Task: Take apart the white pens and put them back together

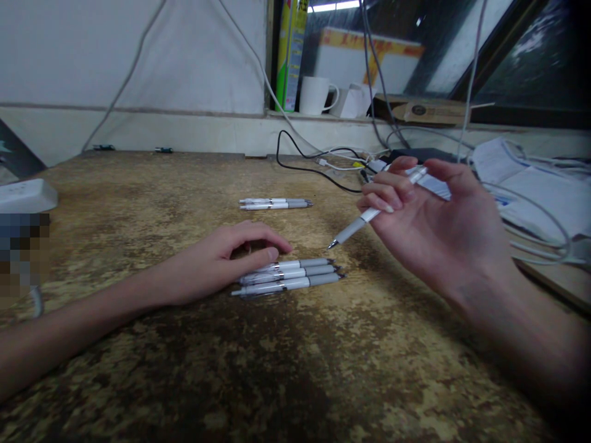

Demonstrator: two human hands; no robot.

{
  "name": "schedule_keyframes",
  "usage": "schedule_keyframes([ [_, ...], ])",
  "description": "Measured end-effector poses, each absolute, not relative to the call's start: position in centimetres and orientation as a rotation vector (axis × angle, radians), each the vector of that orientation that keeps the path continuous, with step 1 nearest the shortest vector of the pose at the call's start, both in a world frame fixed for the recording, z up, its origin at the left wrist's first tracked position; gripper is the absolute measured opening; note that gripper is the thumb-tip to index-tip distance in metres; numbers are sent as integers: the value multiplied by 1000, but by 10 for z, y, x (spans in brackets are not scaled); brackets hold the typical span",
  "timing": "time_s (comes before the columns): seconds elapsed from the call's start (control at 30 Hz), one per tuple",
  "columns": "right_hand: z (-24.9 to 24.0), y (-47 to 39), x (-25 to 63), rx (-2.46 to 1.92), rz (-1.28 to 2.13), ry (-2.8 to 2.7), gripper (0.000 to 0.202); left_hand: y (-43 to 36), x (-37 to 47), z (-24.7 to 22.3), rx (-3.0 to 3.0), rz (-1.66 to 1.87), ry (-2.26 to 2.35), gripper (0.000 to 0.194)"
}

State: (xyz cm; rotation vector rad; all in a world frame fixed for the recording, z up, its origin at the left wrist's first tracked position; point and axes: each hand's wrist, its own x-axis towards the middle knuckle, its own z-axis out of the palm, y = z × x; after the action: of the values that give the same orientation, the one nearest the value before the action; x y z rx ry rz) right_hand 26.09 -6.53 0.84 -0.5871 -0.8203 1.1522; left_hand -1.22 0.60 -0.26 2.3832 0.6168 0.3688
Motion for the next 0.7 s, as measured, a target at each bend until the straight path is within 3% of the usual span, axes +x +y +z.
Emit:
schedule_keyframes([
  [0.7,15,-68,257,-515,1263,-645,11,6,-11,-3,2375,374,618,31],
])
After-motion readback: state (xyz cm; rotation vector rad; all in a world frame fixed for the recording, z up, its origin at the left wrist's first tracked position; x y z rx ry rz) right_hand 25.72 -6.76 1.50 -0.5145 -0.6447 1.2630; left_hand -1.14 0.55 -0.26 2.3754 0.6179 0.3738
